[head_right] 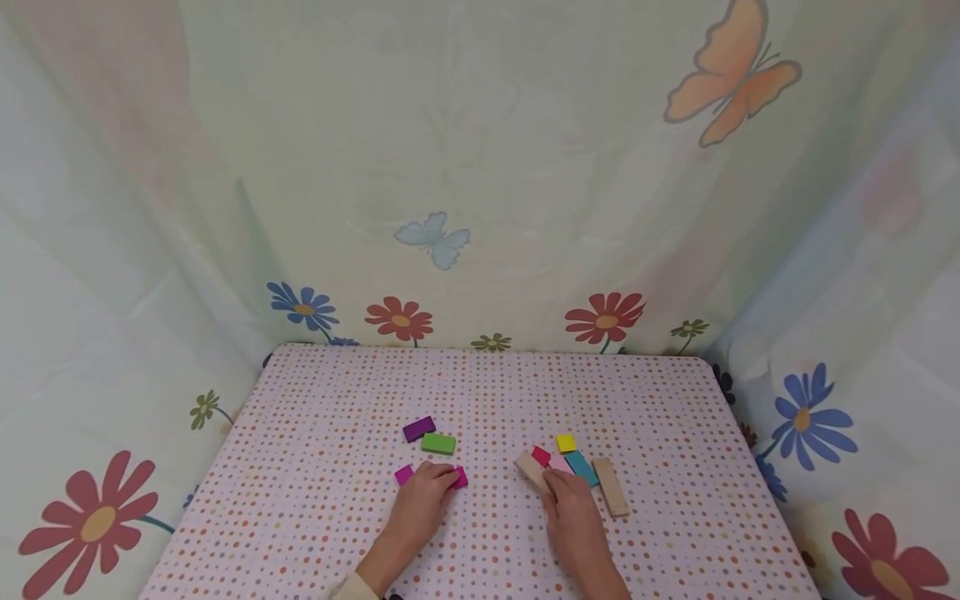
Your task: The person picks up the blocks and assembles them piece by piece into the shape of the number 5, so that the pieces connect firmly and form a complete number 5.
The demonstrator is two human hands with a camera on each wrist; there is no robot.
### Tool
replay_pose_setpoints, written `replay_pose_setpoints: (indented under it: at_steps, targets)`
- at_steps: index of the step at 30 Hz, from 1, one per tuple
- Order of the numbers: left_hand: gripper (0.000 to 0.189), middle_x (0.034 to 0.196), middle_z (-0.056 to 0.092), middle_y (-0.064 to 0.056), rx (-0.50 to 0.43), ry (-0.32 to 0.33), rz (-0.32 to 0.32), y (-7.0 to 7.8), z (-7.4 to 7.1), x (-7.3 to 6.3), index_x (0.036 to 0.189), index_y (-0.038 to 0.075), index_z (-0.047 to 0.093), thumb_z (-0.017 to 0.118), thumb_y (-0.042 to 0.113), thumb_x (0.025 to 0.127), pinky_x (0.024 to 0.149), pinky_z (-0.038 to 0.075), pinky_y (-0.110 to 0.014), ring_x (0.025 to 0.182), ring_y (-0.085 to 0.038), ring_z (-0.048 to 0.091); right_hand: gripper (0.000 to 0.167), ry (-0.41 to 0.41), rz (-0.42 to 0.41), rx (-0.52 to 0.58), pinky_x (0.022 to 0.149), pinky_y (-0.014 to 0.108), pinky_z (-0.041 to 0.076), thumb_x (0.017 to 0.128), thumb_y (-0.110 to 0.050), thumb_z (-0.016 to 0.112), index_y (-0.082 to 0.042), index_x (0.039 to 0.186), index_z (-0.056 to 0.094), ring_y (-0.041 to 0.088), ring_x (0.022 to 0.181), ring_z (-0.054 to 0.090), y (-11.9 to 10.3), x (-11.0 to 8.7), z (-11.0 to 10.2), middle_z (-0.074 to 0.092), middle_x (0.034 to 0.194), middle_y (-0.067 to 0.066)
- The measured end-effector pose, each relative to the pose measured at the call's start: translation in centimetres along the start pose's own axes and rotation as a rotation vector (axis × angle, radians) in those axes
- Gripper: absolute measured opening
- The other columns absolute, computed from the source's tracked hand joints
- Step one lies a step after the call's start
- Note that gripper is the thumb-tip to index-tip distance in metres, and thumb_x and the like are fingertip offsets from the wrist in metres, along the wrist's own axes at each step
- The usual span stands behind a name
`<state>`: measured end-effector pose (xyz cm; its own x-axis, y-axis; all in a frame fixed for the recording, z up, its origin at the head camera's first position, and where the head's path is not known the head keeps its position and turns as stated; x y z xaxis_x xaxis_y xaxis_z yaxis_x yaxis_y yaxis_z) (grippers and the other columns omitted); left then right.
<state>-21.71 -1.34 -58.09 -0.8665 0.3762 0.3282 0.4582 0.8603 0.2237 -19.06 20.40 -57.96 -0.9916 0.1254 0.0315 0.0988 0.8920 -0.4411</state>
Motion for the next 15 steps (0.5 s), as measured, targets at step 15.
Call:
replay_pose_setpoints:
  at_steps: [15]
  targets:
    - [0.02,0.114,0.08,-0.005,-0.005,-0.155,-0.074,-0.5,0.6,-0.2,0.113,0.013,0.083,0.08,0.013,0.093,0.082,0.065,-0.024,0.1,-0.018,0.073,0.035,-0.143,0.044,0.019,0.108,0.045,0.057,0.099,-0.008,0.074,-0.005,0.133,0.07,0.03,0.126,0.065,-1.3,-1.4,4.4,0.068,0.134,0.01]
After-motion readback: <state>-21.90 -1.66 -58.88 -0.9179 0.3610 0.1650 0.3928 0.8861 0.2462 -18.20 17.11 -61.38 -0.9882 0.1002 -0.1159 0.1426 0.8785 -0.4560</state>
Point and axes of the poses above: each hand's wrist, its own x-axis towards the middle knuckle, its own z-axis out of the palm, y = z × x, the point moved 10 cm from there along x, towards the middle knuckle
